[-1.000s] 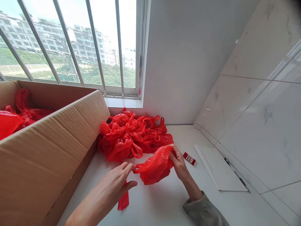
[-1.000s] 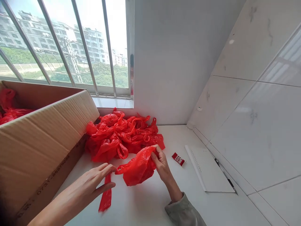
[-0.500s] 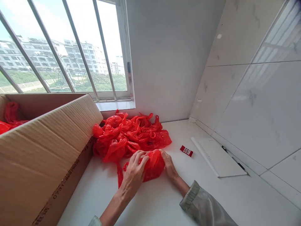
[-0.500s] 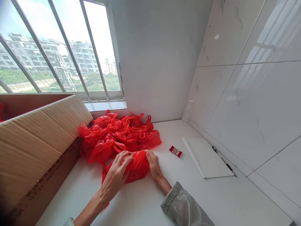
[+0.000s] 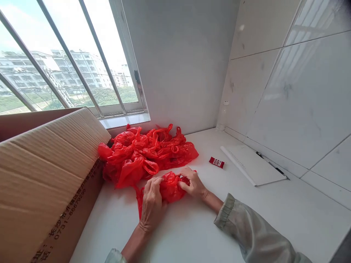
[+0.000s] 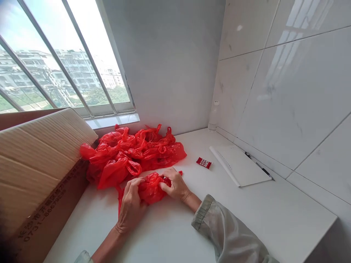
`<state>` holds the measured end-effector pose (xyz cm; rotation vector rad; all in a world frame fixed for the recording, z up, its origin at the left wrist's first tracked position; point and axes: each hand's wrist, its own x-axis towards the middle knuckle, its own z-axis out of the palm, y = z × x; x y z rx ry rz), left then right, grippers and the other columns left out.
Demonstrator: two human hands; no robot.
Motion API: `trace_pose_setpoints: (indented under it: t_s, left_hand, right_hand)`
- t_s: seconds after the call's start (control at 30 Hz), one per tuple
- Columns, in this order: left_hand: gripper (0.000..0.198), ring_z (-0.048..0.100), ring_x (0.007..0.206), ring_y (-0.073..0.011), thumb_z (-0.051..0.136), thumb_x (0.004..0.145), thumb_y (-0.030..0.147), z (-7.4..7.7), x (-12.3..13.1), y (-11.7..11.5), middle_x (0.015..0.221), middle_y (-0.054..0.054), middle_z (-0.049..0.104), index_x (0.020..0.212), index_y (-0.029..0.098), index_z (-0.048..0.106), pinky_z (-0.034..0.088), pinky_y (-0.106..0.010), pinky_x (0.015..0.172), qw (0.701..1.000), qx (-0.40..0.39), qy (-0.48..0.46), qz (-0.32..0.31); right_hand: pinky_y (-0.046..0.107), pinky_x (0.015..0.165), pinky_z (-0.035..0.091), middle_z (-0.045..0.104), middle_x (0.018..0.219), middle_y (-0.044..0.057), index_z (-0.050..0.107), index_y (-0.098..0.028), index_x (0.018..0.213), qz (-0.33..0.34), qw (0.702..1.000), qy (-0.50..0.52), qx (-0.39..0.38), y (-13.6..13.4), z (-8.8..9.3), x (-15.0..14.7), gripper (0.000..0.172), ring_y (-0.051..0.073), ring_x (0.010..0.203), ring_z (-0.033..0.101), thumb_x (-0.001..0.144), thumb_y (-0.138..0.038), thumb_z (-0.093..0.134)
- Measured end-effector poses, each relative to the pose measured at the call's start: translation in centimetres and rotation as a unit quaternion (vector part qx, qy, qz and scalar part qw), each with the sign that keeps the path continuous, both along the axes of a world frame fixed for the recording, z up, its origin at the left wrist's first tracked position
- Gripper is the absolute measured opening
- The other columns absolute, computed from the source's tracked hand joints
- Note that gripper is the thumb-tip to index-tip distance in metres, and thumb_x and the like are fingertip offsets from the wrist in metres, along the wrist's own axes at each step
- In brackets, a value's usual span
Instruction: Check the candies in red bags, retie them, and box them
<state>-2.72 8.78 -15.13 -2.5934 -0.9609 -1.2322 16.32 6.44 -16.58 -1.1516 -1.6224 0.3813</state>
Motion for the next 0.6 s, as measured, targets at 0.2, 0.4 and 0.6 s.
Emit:
trace_pose_setpoints:
  t_s: [0.2,0.4,0.6]
  left_hand:
    - [0.051,0.052,0.094,-0.0296,0.049,0.065,0.001,-0.08,-0.31,-0.09,0.101,-0.010,0.059,0.114,0.017,0.047,0.047,-0.045,0.086,0.999,-0.018,-0.009,0.028]
    - [0.019,0.054,0.088,-0.0249,0.046,0.086,0.022,0.43,-0.52,-0.33,0.092,-0.007,0.061,0.103,0.018,0.051,0.046,-0.041,0.084,0.998,-0.035,-0.002,-0.057]
    - [0.015,0.058,0.076,-0.0159,0.042,0.097,0.017,-0.04,-0.31,0.22,0.087,-0.002,0.061,0.109,0.018,0.051,0.049,-0.029,0.074,0.995,-0.080,-0.030,-0.055]
  right_hand:
    - [0.039,0.085,0.045,0.068,0.090,0.008,0.069,-0.020,0.091,-0.073,0.995,-0.049,0.042,0.11,-0.54,-0.56,0.019,0.025,0.091,0.054,0.084,-0.016,0.052]
    - [0.040,0.090,0.044,0.068,0.097,0.008,0.068,-0.022,0.097,-0.138,0.988,-0.023,0.061,0.63,-0.84,0.13,0.025,0.025,0.097,0.052,0.095,-0.020,0.043]
    - [0.037,0.087,0.045,0.065,0.093,0.006,0.066,-0.021,0.091,-0.077,0.993,-0.030,0.090,-0.31,-0.23,-0.07,0.025,0.022,0.094,0.053,0.093,-0.018,0.041]
